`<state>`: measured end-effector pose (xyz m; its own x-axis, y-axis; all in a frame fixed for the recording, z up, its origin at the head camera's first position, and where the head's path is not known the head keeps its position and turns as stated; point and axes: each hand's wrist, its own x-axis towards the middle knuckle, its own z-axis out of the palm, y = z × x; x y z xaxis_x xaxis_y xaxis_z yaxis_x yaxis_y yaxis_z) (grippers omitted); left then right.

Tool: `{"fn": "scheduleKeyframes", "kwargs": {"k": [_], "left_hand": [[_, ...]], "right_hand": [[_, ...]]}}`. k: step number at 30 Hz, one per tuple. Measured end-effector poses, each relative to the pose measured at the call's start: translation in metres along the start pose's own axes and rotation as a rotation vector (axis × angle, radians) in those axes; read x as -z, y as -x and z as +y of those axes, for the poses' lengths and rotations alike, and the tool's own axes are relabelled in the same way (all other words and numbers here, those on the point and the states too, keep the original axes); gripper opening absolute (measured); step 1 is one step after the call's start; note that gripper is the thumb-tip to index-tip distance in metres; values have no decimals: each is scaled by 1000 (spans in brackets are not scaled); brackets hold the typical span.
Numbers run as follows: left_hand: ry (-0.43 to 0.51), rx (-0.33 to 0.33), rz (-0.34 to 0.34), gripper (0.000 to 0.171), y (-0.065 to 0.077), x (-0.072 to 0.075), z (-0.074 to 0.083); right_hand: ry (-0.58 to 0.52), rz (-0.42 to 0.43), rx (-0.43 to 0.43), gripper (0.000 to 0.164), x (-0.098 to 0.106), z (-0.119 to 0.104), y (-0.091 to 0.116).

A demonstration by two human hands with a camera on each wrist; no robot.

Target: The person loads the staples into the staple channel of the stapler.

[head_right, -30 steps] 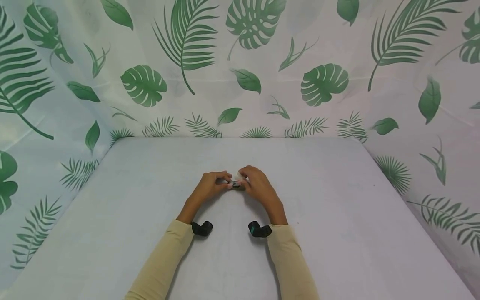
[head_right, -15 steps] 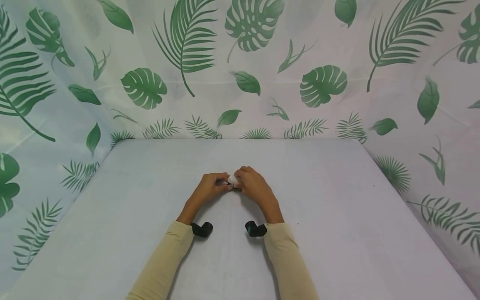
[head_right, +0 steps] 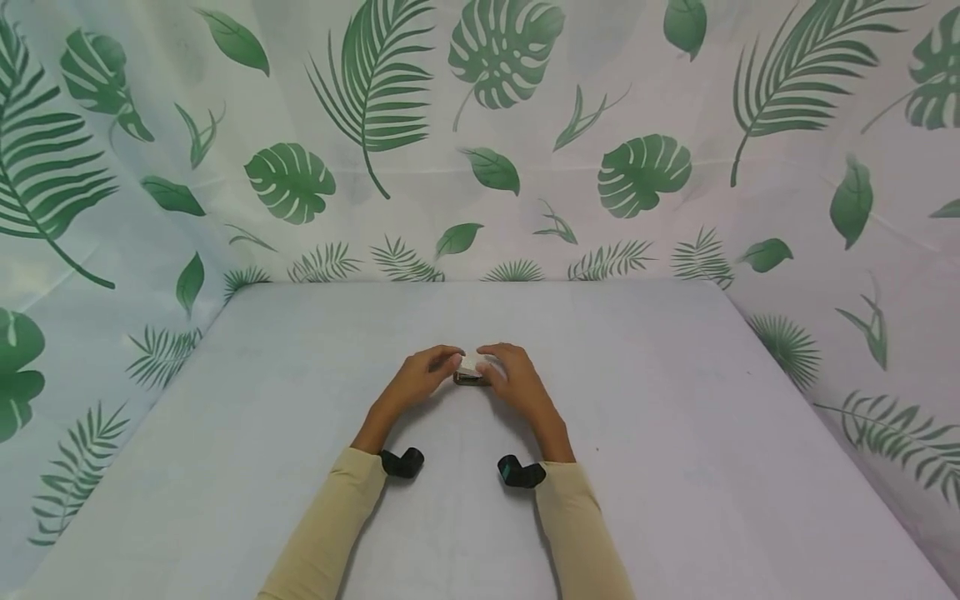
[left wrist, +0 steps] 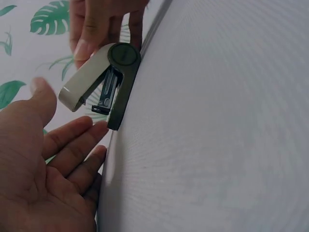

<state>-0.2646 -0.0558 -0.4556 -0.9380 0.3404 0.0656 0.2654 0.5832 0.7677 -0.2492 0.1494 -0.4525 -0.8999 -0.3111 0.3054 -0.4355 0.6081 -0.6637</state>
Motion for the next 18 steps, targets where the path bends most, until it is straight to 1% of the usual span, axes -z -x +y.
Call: {"fn": "scheduleKeyframes", "kwargs": {"k": [4, 7, 13, 18], "left_hand": [[33, 18, 40, 50, -1, -3, -3], [51, 5, 53, 46, -1, -4, -2], [102, 10, 62, 39, 0, -3, 0], [143, 0, 62, 40, 0, -2, 3]], "right_hand": [[-64, 69, -46, 28, -5, 7, 8], [-111, 91, -69, 23, -6, 8, 10], [-123, 106, -90, 24, -8, 11, 9], [-110, 119, -85, 24, -9, 11, 8]]}}
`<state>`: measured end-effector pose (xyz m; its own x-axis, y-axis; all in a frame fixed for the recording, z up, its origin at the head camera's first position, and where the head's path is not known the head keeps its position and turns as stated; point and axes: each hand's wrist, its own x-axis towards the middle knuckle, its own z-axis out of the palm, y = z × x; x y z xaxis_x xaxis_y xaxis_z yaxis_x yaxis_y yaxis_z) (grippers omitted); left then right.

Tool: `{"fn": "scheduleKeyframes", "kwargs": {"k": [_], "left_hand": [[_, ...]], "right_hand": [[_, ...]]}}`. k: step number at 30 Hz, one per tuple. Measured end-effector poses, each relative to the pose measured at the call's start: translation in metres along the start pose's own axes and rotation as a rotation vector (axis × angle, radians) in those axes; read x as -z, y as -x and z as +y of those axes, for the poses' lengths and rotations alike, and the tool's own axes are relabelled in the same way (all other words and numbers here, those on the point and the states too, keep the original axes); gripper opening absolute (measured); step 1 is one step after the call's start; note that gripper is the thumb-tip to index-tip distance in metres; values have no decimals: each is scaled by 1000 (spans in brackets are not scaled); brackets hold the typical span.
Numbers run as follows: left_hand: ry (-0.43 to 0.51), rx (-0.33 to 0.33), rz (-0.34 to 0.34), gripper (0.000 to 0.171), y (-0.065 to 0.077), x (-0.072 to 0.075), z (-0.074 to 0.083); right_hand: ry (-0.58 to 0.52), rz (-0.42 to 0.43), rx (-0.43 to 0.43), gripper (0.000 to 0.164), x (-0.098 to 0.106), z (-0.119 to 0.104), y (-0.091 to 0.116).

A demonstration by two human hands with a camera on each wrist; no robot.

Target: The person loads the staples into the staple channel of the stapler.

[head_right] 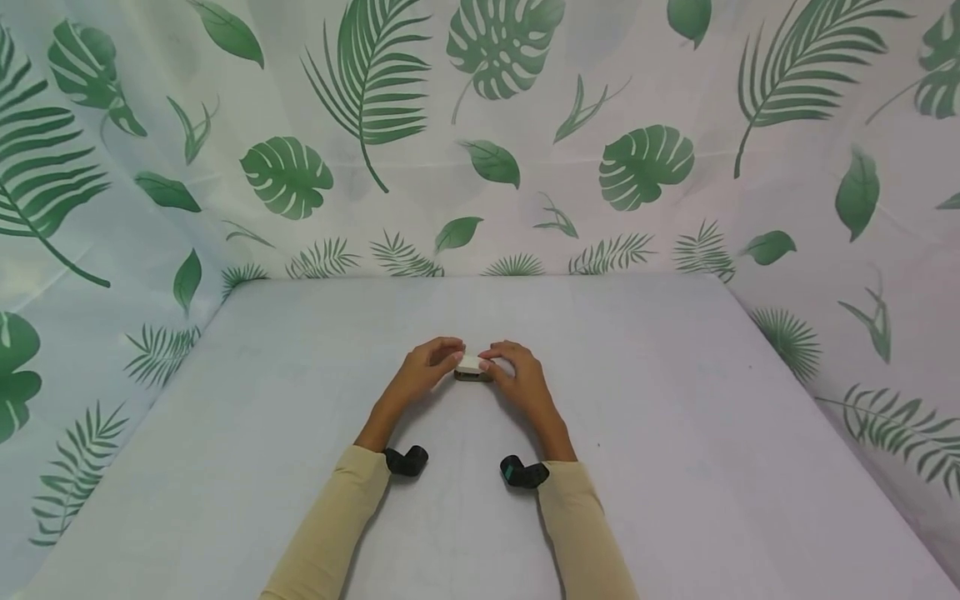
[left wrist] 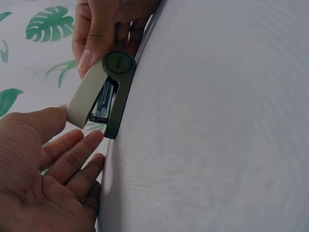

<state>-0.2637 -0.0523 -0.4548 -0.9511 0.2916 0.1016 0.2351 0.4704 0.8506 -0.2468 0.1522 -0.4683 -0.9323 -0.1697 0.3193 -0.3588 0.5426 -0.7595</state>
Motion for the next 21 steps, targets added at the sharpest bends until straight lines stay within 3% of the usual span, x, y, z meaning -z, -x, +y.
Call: {"fn": "scheduleKeyframes", "kwargs": {"k": [12, 21], "left_hand": [[-14, -13, 4, 43, 6, -1, 1], [-74, -25, 59, 43, 11, 5, -1]], "right_hand": [[-10, -40, -33, 25, 3, -3, 6], [-40, -83, -85, 37, 9, -4, 9]]}}
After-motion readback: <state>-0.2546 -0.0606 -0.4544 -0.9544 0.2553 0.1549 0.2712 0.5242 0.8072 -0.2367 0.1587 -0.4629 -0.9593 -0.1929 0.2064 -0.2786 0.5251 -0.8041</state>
